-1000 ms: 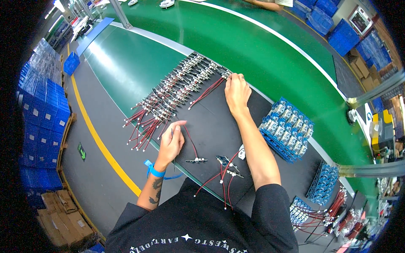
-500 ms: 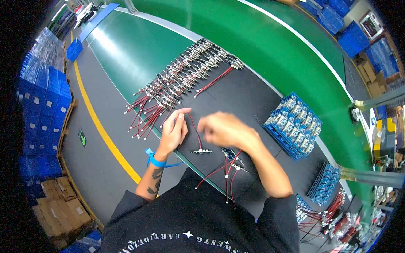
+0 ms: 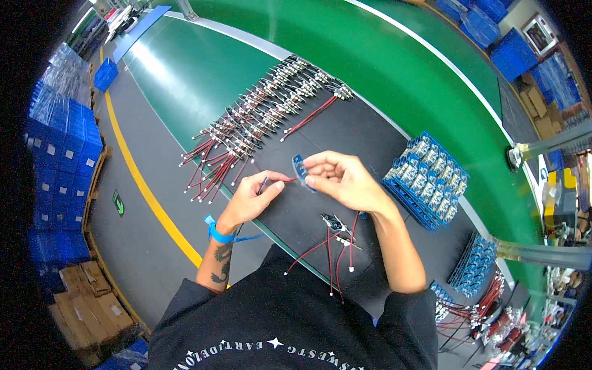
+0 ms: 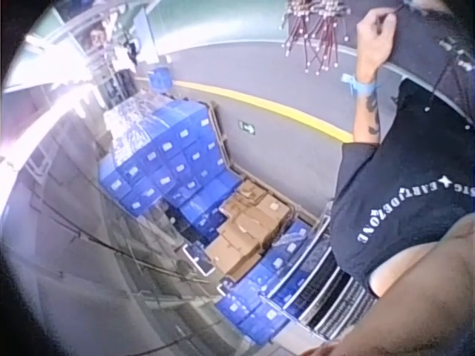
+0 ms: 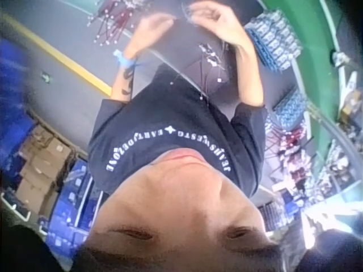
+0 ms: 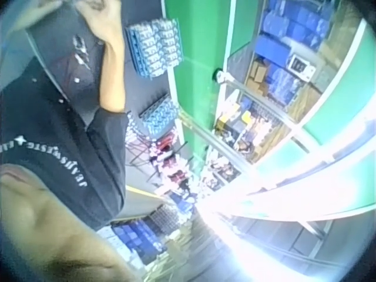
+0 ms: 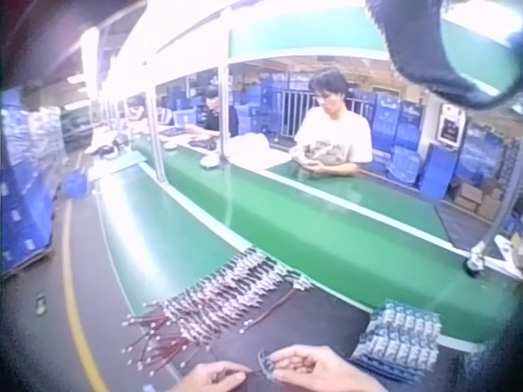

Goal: The person connects wires to PCB boards by hand, then organizes the completed units into plastic crates on a workbench.

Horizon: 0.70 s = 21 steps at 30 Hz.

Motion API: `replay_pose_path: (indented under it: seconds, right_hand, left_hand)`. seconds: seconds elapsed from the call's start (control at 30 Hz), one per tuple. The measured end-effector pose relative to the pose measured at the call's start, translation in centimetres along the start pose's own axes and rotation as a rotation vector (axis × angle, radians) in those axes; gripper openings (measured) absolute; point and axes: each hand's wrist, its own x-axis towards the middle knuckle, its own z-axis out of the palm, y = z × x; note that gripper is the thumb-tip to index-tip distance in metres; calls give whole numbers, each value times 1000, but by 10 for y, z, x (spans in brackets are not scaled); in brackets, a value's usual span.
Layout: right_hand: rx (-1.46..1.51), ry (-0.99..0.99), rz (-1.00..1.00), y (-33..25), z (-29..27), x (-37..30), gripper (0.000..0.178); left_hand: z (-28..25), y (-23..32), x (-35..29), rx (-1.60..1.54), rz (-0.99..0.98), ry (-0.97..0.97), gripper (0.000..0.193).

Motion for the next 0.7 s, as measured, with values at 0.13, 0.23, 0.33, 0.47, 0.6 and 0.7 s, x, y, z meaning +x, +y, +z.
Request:
replay_pose_path:
  seconds: [0.13,0.23,0.33,0.47,0.6,0.7]
  right_hand:
    - [115,104,121,-6,-9,-1,28]
    - [71,145,38,0,-7,-2,27]
    - [-138,259,-35,6,-8,0,25]
    - [-759,391,-149,0,-15,10,17]
    - [-832,569,-399,11,-25,34,10]
    - [-866,739,-381,21,-39,59,10]
  left_hand:
    - [3,19,0,132,-106,73,18]
    - [10,36,1,285,-49,195,14]
    - [15,44,2,394,-3,252,13]
    - [13,47,3,670,-47,174,14]
    - [6,27,7,792,-13,196,15]
    - [5,31,22,828,-82,278,17]
